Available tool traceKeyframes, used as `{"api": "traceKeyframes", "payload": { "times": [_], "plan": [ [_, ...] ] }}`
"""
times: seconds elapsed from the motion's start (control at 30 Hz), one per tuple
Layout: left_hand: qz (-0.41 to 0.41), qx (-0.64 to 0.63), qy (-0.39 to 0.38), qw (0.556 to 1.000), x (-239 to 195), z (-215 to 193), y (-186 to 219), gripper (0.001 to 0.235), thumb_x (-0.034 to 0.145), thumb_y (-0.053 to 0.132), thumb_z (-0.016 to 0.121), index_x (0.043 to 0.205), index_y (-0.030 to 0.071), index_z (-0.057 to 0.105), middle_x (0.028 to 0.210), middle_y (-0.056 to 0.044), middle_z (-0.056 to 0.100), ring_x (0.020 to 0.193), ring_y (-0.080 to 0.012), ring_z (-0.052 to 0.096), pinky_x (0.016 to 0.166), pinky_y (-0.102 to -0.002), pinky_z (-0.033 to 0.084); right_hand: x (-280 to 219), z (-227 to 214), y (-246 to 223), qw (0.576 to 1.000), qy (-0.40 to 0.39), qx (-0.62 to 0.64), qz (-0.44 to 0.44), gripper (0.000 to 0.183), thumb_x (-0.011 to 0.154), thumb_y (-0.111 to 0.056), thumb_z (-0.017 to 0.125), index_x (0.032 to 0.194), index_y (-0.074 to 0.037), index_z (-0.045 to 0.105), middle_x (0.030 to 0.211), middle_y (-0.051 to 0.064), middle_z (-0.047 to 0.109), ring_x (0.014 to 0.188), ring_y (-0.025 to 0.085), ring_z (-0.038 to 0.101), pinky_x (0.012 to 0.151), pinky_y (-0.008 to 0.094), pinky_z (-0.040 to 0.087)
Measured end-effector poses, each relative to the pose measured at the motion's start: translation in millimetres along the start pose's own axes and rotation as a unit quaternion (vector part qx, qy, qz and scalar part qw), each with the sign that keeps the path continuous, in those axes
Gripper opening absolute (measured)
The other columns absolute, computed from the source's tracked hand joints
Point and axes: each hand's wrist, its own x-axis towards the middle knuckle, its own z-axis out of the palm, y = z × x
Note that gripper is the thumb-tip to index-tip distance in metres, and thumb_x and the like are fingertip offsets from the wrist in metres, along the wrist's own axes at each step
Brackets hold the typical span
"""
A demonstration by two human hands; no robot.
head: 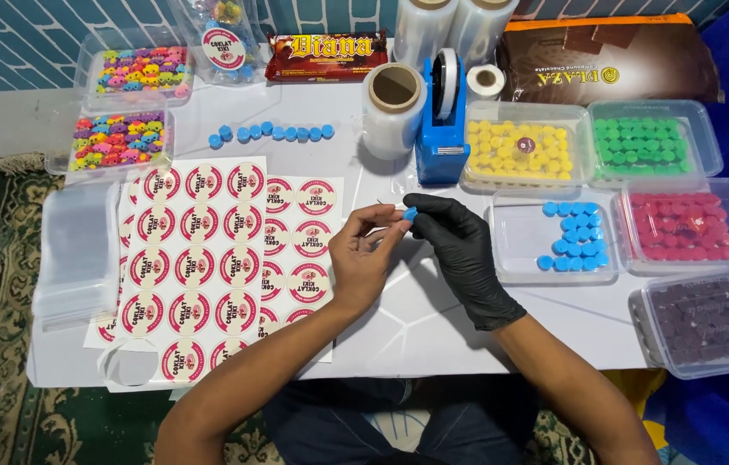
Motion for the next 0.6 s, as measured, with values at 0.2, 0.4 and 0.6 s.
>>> {"api": "traceKeyframes", "payload": {
  "times": [0.2,0.4,0.6],
  "plan": [
    [0.012,0.066,-0.014,0.998,1.7,-0.7,11.2,0.011,0.091,0.007,0.079,0.101,0.002,0.077,0.089,-0.013,0.078,0.085,-0.0158,0.074,0.072,-0.029,0.063,-0.2,0.9,0.0,1.000,-0.004,-0.023,-0.002,0.026,0.094,-0.005,0.072,0.120,-0.006,0.074,0.104,0.010,0.076,0.087,0.011,0.068,0.084,0.028,0.059],
    [0.020,0.059,-0.019,0.998,1.8,-2.4,5.6,0.006,0.091,0.005,0.078,0.097,0.004,0.078,0.090,-0.012,0.080,0.084,-0.0168,0.076,0.071,-0.029,0.065,-0.5,0.2,-1.4,1.000,-0.004,-0.018,0.002,0.025,0.094,-0.004,0.073,0.119,-0.005,0.074,0.101,0.009,0.076,0.086,0.011,0.067,0.083,0.028,0.059],
    [0.001,0.037,-0.029,0.999,5.5,-0.6,3.8,0.014,0.091,0.004,0.077,0.103,-0.001,0.072,0.095,-0.016,0.078,0.090,-0.0206,0.076,0.074,-0.033,0.065,3.4,6.1,-16.0,0.999,0.002,-0.031,0.010,0.023,0.094,-0.005,0.072,0.117,-0.006,0.075,0.102,0.008,0.077,0.085,0.009,0.065,0.083,0.027,0.058]
  ]
}}
